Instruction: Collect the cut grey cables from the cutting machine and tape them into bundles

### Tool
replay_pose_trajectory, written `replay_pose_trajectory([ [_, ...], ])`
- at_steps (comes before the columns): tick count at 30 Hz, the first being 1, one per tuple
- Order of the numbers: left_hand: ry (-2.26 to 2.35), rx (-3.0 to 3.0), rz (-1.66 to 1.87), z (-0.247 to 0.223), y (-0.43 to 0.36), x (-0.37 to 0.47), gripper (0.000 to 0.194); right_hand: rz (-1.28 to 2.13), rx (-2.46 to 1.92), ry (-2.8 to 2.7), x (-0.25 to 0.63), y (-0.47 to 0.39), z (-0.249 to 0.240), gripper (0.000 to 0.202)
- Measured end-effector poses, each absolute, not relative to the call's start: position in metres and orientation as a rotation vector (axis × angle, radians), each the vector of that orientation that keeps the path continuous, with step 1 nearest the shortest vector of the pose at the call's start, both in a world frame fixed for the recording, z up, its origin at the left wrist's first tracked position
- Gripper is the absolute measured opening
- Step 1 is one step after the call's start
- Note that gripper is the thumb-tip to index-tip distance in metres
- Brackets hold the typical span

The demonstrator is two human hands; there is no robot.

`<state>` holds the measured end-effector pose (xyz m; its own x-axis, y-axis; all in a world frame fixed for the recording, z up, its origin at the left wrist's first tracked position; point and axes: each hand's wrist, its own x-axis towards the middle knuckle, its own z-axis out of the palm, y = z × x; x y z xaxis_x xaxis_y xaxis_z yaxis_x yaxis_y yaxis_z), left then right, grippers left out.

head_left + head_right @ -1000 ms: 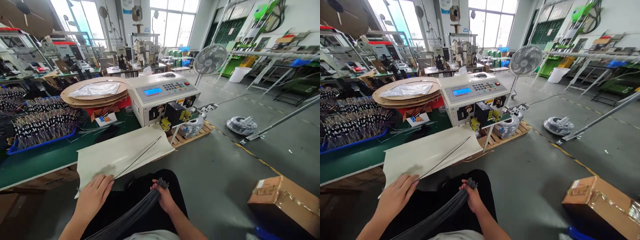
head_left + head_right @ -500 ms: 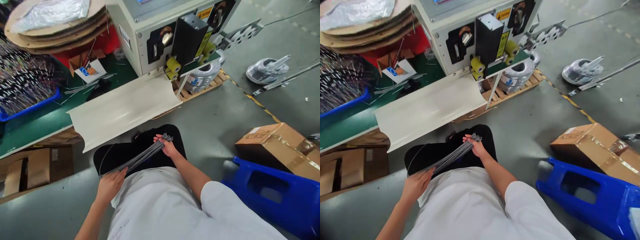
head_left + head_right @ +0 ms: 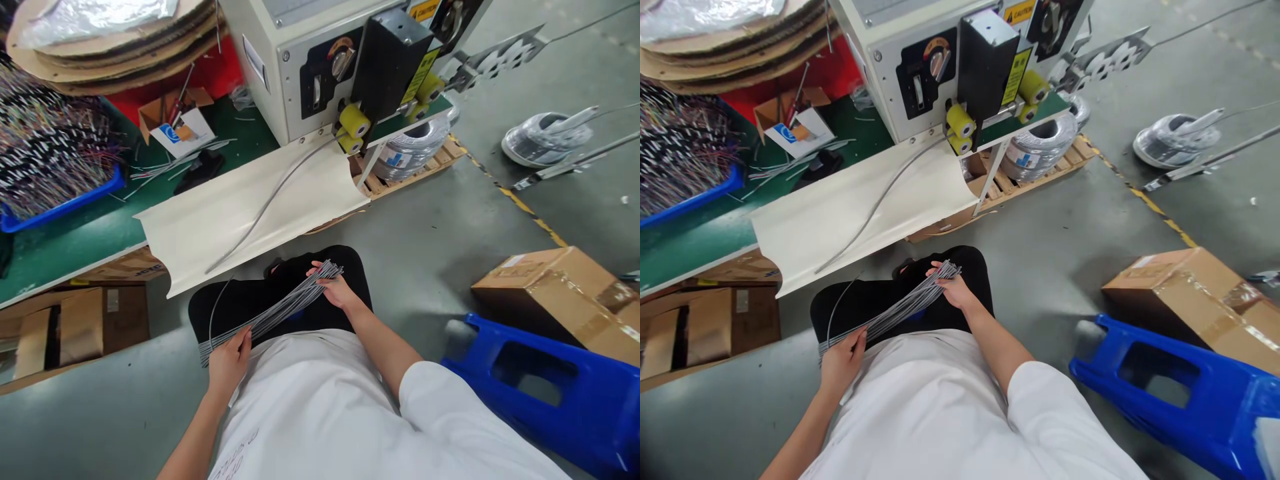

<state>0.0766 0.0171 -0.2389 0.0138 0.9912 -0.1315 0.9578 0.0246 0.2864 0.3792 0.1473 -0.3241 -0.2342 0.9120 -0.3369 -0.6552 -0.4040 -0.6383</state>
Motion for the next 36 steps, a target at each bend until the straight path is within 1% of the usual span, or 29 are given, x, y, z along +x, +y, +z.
replay_pose_trajectory([
  [3, 2.071, 1.754, 0.204, -0.239, 0.019, 0.081, 0.038, 1.837, -0.797, -0.457, 0.379, 0.147, -0.323, 0.055],
  [6, 2.073, 1.536, 0.331, -0.243, 0.022, 0.083, 0.04, 1.833, -0.804, -0.468, 0.378, 0.147, -0.324, 0.06],
  [11, 2.036, 1.428, 0.532, -0.246, 0.028, 0.082, 0.048, 1.848, -0.824, -0.466, 0.378, 0.147, -0.325, 0.067],
  [15, 2.024, 1.529, 0.401, -0.246, 0.032, 0.079, 0.052, 1.856, -0.836, -0.44, 0.377, 0.149, -0.325, 0.071],
  [17, 1.981, 1.581, 0.301, -0.245, 0.031, 0.08, 0.048, 1.846, -0.839, -0.423, 0.375, 0.15, -0.323, 0.066],
  [20, 1.936, 1.649, 0.192, -0.244, 0.026, 0.085, 0.037, 1.806, -0.868, -0.375, 0.371, 0.151, -0.322, 0.044],
  [22, 1.906, 1.808, 0.099, -0.243, 0.021, 0.089, 0.034, 1.773, -0.895, -0.354, 0.369, 0.151, -0.322, 0.033],
  [24, 1.846, 2.043, 0.019, -0.24, 0.018, 0.09, 0.033, 1.744, -0.91, -0.351, 0.367, 0.15, -0.322, 0.028],
  [26, 1.761, 2.255, 0.01, -0.235, 0.019, 0.089, 0.03, 1.723, -0.926, -0.357, 0.365, 0.149, -0.322, 0.026],
  [28, 1.677, 2.398, 0.064, -0.226, 0.025, 0.084, 0.028, 1.706, -0.944, -0.361, 0.365, 0.148, -0.322, 0.027],
  [30, 1.64, 2.48, 0.162, -0.212, 0.037, 0.081, 0.031, 1.698, -0.954, -0.354, 0.365, 0.148, -0.321, 0.026],
  [36, 1.733, 2.664, 0.65, -0.151, 0.117, 0.087, 0.04, 1.748, -0.917, -0.305, 0.367, 0.147, -0.317, 0.024],
])
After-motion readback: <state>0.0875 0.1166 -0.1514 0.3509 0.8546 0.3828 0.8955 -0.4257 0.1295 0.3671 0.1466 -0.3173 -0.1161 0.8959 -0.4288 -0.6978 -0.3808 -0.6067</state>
